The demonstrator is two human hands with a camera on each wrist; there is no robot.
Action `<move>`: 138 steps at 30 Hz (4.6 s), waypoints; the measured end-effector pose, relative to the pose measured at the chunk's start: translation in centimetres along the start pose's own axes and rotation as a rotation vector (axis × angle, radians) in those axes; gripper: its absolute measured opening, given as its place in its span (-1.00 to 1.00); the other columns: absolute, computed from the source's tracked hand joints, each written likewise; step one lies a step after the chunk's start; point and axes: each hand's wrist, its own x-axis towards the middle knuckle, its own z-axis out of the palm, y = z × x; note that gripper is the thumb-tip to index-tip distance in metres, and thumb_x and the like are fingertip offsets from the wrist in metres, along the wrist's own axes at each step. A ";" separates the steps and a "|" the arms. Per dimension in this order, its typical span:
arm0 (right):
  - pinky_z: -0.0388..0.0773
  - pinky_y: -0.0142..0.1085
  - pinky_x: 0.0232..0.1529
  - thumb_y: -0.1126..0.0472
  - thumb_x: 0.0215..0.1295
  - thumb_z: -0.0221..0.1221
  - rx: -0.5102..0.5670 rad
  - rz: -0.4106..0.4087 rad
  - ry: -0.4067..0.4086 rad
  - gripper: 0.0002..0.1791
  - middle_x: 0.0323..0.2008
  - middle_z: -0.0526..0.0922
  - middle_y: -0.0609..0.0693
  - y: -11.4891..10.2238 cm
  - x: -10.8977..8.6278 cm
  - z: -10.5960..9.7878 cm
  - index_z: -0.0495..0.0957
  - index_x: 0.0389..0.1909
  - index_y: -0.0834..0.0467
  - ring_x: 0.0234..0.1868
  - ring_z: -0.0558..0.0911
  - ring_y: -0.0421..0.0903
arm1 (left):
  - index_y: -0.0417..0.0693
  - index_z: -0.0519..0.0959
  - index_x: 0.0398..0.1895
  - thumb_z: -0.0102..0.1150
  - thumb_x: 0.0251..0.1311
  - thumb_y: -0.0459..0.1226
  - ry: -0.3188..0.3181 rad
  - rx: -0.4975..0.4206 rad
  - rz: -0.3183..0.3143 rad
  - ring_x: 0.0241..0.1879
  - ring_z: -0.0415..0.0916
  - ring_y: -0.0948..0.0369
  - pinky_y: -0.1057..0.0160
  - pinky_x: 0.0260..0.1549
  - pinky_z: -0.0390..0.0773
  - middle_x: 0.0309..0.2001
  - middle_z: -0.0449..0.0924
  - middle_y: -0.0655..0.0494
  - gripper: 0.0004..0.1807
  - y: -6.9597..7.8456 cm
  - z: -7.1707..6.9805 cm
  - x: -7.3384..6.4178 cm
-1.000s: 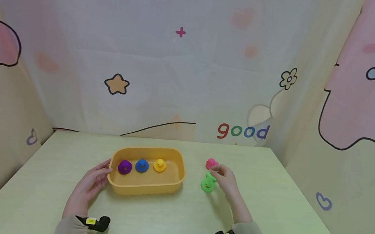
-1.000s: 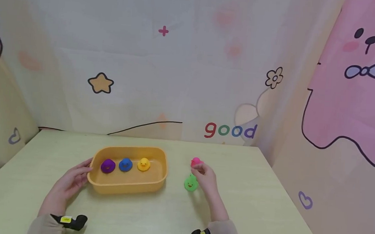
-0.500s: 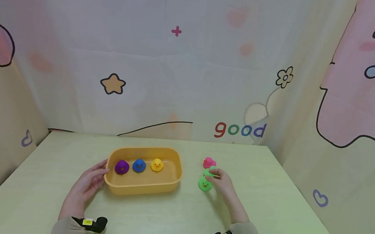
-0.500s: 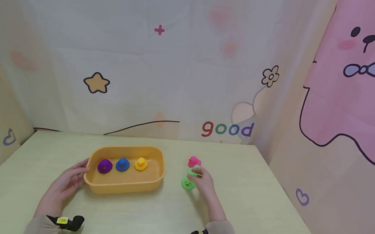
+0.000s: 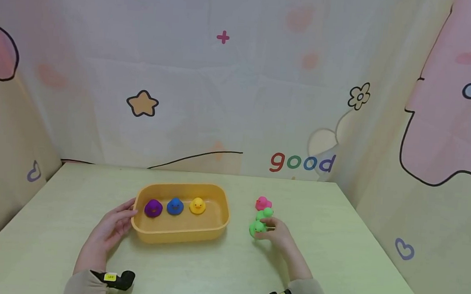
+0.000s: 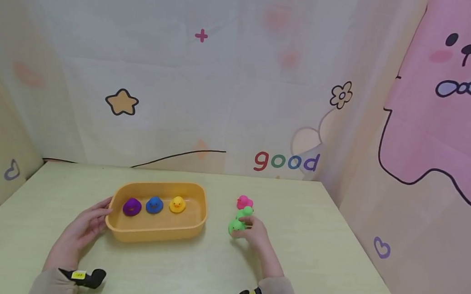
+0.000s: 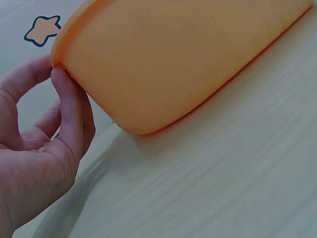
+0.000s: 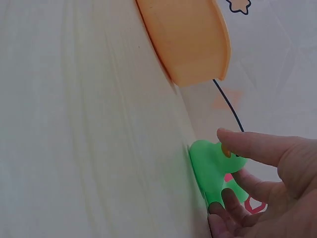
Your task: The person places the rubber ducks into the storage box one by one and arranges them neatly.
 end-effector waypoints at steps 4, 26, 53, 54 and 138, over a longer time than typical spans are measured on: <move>0.44 -0.02 0.07 0.32 -0.05 0.43 0.003 -0.022 -0.008 -0.38 -0.03 0.56 0.24 0.7 0.2 -0.1 0.49 0.09 0.36 0.01 0.50 0.13 | 0.27 0.66 -0.21 -0.06 0.36 -0.49 -0.014 -0.004 0.001 -0.22 0.61 0.41 0.49 -0.20 0.59 -0.20 0.63 0.30 -0.58 0.0 0.2 -0.2; 0.46 0.07 0.09 0.43 -0.02 0.39 -0.055 -0.045 0.071 -0.49 -0.07 0.61 0.30 1.1 0.6 0.7 0.52 0.02 0.40 0.01 0.55 0.18 | 0.31 0.67 -0.22 -0.01 0.36 -0.47 0.001 0.022 0.001 -0.21 0.61 0.41 0.48 -0.19 0.59 -0.17 0.64 0.33 -0.58 0.1 0.1 -0.2; 0.58 -0.36 -0.08 0.51 0.21 0.13 0.222 0.056 -0.072 -0.51 0.17 0.35 0.45 -0.7 -0.1 -0.9 0.28 0.17 0.47 -0.05 0.53 0.00 | 0.29 0.67 -0.23 -0.03 0.36 -0.48 0.016 0.003 -0.001 -0.27 0.61 0.40 0.49 -0.25 0.59 -0.21 0.63 0.30 -0.58 0.2 0.3 -0.3; 0.57 -0.36 -0.07 0.50 0.21 0.13 0.220 0.053 -0.075 -0.51 0.19 0.34 0.46 -0.8 -0.1 -0.9 0.28 0.17 0.47 -0.03 0.53 0.01 | 0.29 0.67 -0.23 -0.03 0.36 -0.48 0.016 0.003 0.000 -0.28 0.61 0.40 0.49 -0.26 0.58 -0.21 0.64 0.29 -0.58 0.2 0.3 -0.3; 0.66 -0.28 -0.10 0.38 0.10 0.34 0.030 -0.110 -0.379 -0.54 -0.07 0.61 0.14 -14.0 2.5 18.9 0.52 0.06 0.32 -0.26 0.61 -0.10 | 0.23 0.55 -0.15 -0.04 0.33 -0.50 0.038 0.037 0.016 -0.17 0.60 0.40 0.46 -0.15 0.59 -0.13 0.61 0.31 -0.63 -0.2 0.5 -0.4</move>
